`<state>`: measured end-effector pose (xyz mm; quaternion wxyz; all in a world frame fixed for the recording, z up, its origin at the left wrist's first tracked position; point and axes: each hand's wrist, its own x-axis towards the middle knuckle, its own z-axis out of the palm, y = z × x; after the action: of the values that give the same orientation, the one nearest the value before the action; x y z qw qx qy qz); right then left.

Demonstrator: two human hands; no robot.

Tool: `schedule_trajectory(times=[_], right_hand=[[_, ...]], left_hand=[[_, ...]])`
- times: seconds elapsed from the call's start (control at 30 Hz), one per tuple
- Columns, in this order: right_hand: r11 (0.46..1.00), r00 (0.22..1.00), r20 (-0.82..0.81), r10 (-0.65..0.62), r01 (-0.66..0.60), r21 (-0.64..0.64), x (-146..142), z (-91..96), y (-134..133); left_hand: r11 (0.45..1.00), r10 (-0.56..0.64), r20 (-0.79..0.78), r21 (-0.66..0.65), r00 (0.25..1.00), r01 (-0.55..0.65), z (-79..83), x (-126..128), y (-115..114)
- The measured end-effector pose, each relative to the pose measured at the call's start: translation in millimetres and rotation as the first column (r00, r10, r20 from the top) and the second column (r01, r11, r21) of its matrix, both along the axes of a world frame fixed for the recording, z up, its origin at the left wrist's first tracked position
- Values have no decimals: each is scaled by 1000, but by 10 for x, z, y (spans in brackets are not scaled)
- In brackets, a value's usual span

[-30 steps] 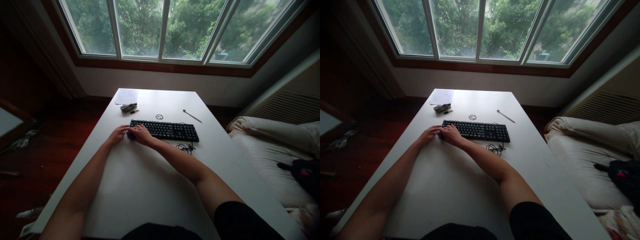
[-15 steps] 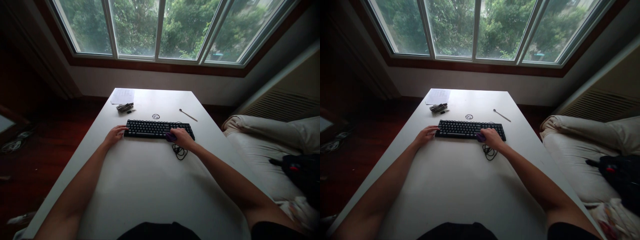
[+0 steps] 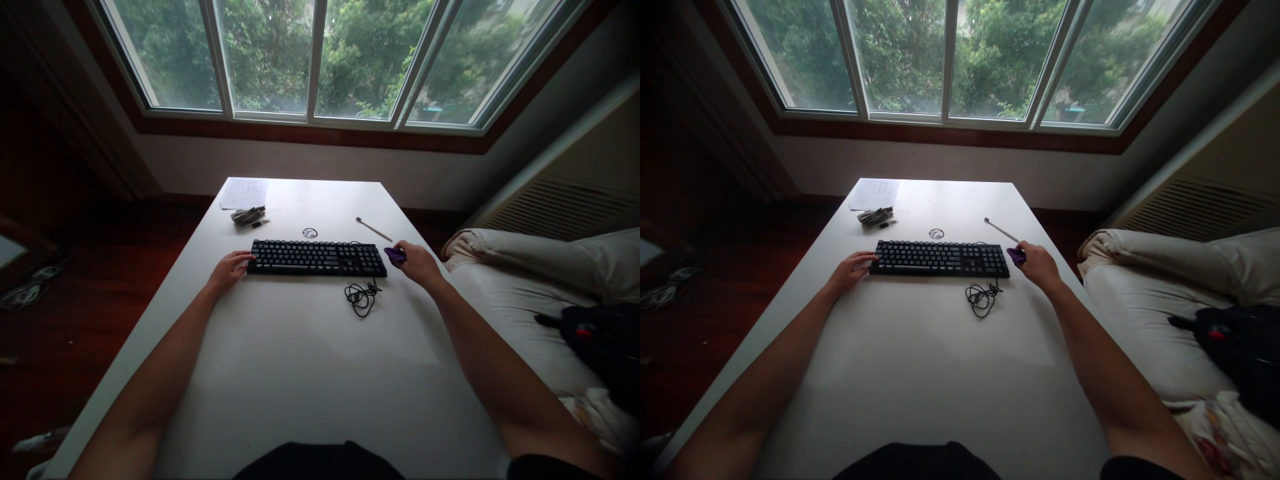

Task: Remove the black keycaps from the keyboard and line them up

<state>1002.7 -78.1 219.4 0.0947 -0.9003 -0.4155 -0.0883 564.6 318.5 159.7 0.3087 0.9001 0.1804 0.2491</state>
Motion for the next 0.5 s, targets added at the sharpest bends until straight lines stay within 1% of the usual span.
schedule_trajectory(times=[0.13, 0.27, 0.4, 0.43, 0.5], right_hand=[[994, 994, 42, 105, -106, 34, -126, -11, 336], [982, 982, 27, 186, -186, -16, -279, -51, 558], [946, 949, -86, 303, -310, -94, -522, -29, 563], [929, 929, -142, 341, -357, -101, -570, -8, 540], [885, 863, -286, 417, -457, -88, -613, 43, 493]], left_hand=[[1000, 8, -9, 11, 1000, -8, 11, -12, -14], [1000, 11, -14, 11, 1000, -11, 28, -16, -13], [1000, 20, -5, -4, 1000, -20, 2, -9, 15], [1000, 20, -2, -6, 1000, -20, -9, -7, 24], [1000, 13, 3, -3, 1000, -13, -31, -5, 39]])
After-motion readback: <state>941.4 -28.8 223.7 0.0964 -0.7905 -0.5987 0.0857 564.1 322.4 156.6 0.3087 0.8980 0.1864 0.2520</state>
